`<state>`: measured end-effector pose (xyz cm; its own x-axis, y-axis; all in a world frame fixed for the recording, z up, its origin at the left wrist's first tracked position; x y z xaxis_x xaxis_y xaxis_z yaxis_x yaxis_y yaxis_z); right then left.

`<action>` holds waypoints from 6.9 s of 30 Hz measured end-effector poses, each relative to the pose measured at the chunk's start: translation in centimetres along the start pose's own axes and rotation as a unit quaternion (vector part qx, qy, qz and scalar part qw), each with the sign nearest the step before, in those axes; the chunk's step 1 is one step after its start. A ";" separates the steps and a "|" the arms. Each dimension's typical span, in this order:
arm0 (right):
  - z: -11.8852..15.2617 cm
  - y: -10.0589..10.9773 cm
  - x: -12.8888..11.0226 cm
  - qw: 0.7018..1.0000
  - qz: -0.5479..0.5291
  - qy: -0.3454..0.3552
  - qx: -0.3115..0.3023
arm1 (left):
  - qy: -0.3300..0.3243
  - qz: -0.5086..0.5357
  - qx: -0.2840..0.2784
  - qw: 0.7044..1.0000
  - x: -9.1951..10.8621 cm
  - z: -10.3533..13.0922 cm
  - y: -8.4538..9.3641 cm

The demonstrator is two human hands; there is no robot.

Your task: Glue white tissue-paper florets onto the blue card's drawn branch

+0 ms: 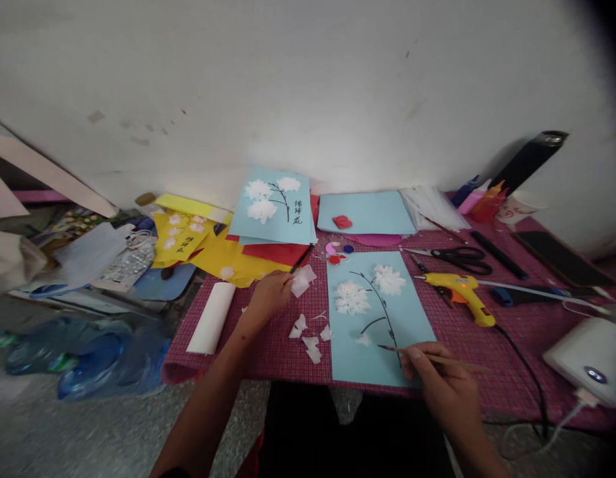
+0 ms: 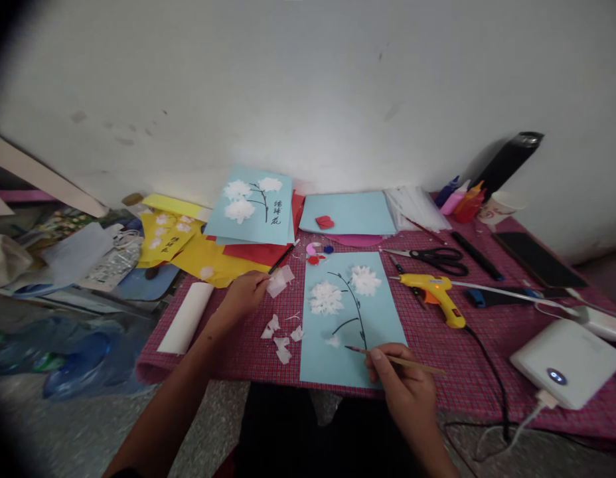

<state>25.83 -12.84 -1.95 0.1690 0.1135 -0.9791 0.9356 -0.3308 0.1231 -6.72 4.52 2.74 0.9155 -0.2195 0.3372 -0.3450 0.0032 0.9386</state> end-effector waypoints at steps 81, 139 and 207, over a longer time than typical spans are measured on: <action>1.7 -1.4 -4.9 0.997 -0.047 0.061 0.007 | 0.228 0.701 0.001 0.675 5.0 8.5 -1.6; 3.8 -5.4 -5.2 0.994 -0.068 0.017 -0.080 | 0.140 0.620 -0.191 0.748 10.7 14.7 -5.2; 0.2 -0.5 0.4 0.997 -0.070 -0.010 0.032 | -0.019 0.043 0.108 0.993 0.6 4.6 1.0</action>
<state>25.35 -12.81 -2.45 0.0311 0.1453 -0.9889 0.9281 -0.3714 -0.0254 -7.46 -0.08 3.53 0.8736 -0.2643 0.4086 -0.4618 -0.1852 0.8675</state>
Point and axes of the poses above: each hand's wrist, its own z-axis away from the middle knuckle, its own y-axis out of the back of the hand, x = y × z, the point moved 6 cm from there along -z, towards the middle knuckle, and after that the axes turned 7 degrees about y, right-handed, at the moved point
